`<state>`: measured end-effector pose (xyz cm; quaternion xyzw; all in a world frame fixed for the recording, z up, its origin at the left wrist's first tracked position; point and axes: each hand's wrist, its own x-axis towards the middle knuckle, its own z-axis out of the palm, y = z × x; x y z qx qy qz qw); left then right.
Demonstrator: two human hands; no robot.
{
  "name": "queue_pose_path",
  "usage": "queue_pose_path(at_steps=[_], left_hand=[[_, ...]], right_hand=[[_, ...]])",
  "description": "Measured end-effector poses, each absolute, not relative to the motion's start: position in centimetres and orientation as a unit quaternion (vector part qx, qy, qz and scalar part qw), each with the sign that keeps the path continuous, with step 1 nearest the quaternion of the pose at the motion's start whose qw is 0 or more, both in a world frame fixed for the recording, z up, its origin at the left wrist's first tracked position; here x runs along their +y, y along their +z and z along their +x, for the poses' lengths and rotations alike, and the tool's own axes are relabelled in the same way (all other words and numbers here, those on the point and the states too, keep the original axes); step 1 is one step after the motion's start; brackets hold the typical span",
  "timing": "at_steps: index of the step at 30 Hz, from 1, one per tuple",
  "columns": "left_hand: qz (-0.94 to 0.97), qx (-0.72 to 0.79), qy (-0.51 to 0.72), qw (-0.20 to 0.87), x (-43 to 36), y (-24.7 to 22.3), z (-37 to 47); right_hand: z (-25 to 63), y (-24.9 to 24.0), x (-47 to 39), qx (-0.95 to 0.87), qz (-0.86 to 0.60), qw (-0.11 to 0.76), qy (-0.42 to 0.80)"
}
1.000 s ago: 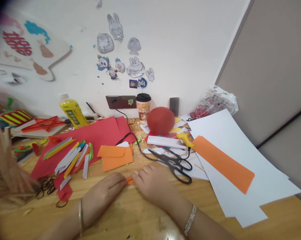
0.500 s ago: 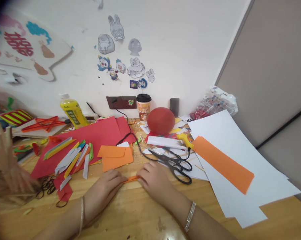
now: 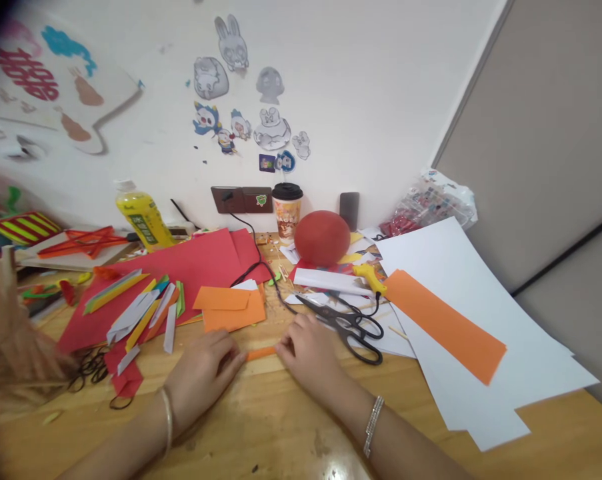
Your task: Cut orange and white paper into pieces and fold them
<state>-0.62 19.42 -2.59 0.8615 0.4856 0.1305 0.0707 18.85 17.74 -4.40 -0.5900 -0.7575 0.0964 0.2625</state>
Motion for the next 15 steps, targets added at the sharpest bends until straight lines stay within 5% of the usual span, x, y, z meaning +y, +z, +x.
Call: queue_pose_path(at_steps=[6, 10, 15], left_hand=[[0.863, 0.496, 0.09, -0.037, 19.2, -2.5, -0.2], [0.937, 0.311, 0.095, -0.127, 18.1, -4.0, 0.1], [0.934, 0.338, 0.065, -0.092, 16.3, -6.7, 0.1]], right_hand=[[18.8, -4.6, 17.7, -0.741, -0.625, 0.237, 0.056], [18.5, -5.0, 17.6, -0.796, -0.564, 0.221, 0.002], [18.3, -5.0, 17.1, -0.849, -0.485, 0.206, -0.045]])
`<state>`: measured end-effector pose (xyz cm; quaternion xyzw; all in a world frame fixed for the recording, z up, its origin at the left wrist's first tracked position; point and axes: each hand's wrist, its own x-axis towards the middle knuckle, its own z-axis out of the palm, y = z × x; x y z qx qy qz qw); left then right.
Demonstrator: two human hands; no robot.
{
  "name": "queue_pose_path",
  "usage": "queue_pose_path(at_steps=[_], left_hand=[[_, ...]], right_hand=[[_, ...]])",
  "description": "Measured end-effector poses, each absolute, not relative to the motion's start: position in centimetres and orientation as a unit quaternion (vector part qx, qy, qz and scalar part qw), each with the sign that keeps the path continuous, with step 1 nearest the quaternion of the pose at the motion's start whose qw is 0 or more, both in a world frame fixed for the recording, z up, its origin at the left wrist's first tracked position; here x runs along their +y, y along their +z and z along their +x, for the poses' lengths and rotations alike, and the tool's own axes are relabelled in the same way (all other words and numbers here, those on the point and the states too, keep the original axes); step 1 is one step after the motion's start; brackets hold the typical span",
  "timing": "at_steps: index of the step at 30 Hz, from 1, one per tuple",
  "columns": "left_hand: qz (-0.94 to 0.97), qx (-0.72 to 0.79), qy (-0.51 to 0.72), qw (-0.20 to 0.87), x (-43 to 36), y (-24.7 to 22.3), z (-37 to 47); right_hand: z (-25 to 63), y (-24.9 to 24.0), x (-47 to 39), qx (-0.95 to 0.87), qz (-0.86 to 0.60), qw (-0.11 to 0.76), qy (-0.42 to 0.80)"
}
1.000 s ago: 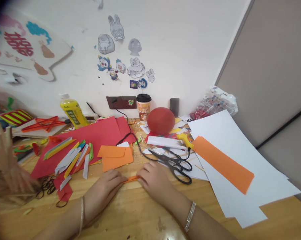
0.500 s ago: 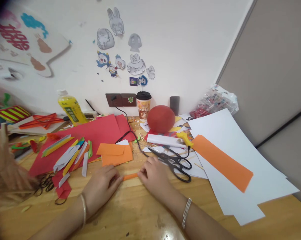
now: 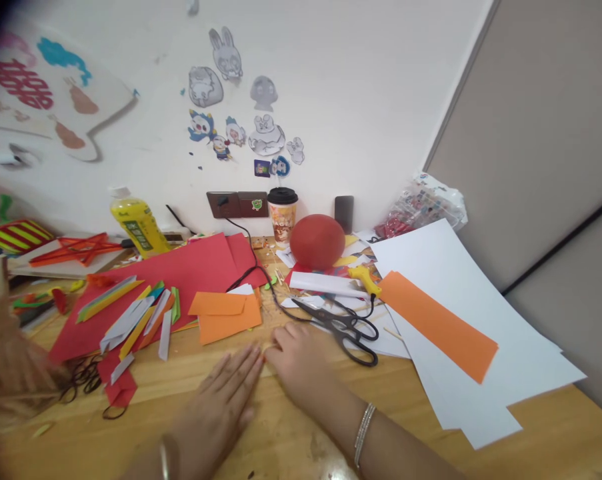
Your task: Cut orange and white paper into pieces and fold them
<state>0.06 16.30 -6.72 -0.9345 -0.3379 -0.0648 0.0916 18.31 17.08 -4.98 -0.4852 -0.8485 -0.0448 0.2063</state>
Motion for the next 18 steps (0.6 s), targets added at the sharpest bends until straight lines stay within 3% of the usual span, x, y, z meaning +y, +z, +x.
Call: queue_pose_path(at_steps=[6, 18], left_hand=[[-0.929, -0.371, 0.0, -0.015, 15.8, -7.2, -1.8], [-0.9, -0.406, 0.15, -0.062, 15.6, -1.2, -1.9]], right_hand=[[20.0, -3.7, 16.1, -0.854, -0.482, 0.195, 0.012], [22.6, -2.7, 16.7, -0.873, -0.461, 0.152, 0.054]])
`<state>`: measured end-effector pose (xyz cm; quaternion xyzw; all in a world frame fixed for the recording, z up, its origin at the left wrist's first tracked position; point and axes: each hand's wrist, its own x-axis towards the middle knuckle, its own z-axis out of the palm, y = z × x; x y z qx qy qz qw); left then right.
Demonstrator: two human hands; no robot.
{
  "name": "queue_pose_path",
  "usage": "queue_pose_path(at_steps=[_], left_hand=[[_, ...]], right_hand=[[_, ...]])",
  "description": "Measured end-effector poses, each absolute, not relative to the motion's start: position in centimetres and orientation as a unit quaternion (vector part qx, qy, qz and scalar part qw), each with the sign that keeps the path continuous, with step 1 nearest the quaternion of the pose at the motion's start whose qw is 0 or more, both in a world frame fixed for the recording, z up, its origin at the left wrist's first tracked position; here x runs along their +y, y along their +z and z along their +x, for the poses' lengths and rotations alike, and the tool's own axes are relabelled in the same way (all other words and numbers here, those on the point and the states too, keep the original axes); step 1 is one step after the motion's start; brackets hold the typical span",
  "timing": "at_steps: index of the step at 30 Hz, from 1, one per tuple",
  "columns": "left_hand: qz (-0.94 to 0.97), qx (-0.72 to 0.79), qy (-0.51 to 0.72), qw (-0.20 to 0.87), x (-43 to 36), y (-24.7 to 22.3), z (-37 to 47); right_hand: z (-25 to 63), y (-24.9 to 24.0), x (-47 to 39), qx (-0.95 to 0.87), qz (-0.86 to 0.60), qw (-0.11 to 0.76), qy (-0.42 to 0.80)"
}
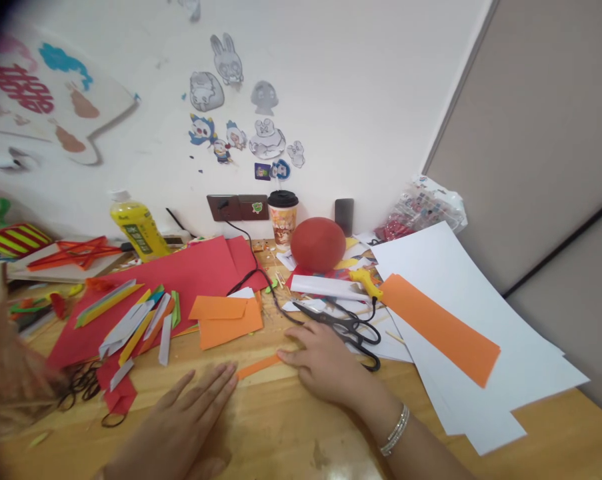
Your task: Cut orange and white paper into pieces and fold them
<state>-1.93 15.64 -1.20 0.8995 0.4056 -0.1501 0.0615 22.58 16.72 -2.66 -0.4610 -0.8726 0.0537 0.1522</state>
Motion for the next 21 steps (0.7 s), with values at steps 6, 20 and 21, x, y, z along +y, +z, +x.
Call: queue_pose_path(at_steps=[6, 20, 21], left_hand=[[0.915, 0.388, -0.106, 0.039, 15.8, -3.1, -3.6], [0.87, 0.492, 0.004, 0.03, 16.8, -0.8, -0.8], [0.869, 0.495, 0.001, 0.026, 16.8, -1.3, -0.7]], right_hand=[[23.2, -2.1, 16.8, -0.87, -0.468, 0.143, 0.064], [20.7, -3.0, 16.2, -0.873, -0.448, 0.193, 0.029], [20.5, -3.0, 16.1, -0.871, -0.452, 0.189, 0.031]])
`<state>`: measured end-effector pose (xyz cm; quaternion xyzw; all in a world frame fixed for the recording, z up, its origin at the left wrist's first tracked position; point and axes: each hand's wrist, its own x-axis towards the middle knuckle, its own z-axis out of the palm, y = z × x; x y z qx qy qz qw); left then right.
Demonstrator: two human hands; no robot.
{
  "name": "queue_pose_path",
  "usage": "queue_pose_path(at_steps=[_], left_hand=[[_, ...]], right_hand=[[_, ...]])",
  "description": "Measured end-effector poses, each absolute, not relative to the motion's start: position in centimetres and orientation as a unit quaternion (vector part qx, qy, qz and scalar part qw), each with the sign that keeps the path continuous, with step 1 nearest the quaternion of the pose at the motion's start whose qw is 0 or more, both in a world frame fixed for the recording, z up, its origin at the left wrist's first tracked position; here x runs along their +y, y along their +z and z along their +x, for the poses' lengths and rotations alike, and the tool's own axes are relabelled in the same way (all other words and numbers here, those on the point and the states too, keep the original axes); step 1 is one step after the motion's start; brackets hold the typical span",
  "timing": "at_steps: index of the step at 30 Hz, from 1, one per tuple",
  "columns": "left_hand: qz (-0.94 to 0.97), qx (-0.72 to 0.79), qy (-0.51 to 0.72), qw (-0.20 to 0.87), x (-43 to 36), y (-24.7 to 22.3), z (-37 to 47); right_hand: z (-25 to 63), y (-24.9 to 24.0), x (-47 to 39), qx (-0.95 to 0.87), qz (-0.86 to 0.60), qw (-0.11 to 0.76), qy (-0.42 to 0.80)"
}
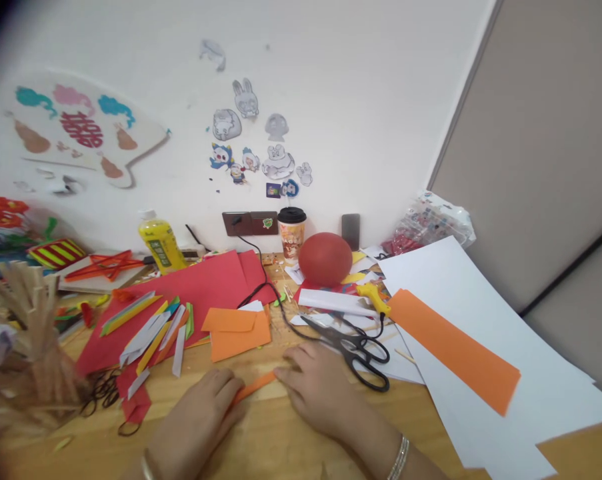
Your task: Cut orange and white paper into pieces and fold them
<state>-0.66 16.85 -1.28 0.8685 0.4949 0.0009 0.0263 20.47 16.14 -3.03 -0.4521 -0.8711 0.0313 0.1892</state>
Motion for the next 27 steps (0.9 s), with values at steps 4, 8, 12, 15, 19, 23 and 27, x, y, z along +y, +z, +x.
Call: queue_pose_path(at_steps=[4, 8, 12, 15, 19, 23, 27], left_hand=[[0.857, 0.513, 0.015, 0.037, 17.6, -2.2, -1.2], [0.835, 0.544, 0.076, -0.026, 19.7, -0.9, -4.0], [0.756, 0.613, 0.078, -0.217, 22.1, 0.9, -7.7], [0.725, 0.628, 0.085, -0.269, 22.9, 0.9, -8.7], [0.821, 0.506, 0.098, -0.246, 22.8, -1.7, -7.4], [0.888, 0.377, 0.143, -0.22, 22.9, -4.9, -6.3], [0.884, 0.379, 0.158, -0.225, 23.2, -5.5, -6.0]], right_hand=[[20.1, -2.9, 15.9, -0.872, -0.451, 0.185, 0.043], [20.4, -2.7, 16.1, -0.868, -0.455, 0.194, 0.041], [20.6, -2.9, 16.4, -0.857, -0.469, 0.215, 0.025], [20.6, -3.3, 16.6, -0.852, -0.473, 0.223, 0.019], [20.5, -3.3, 16.7, -0.853, -0.476, 0.215, 0.019], [20.4, -3.2, 16.7, -0.855, -0.476, 0.206, 0.02], [20.3, -3.2, 16.7, -0.855, -0.476, 0.202, 0.027]])
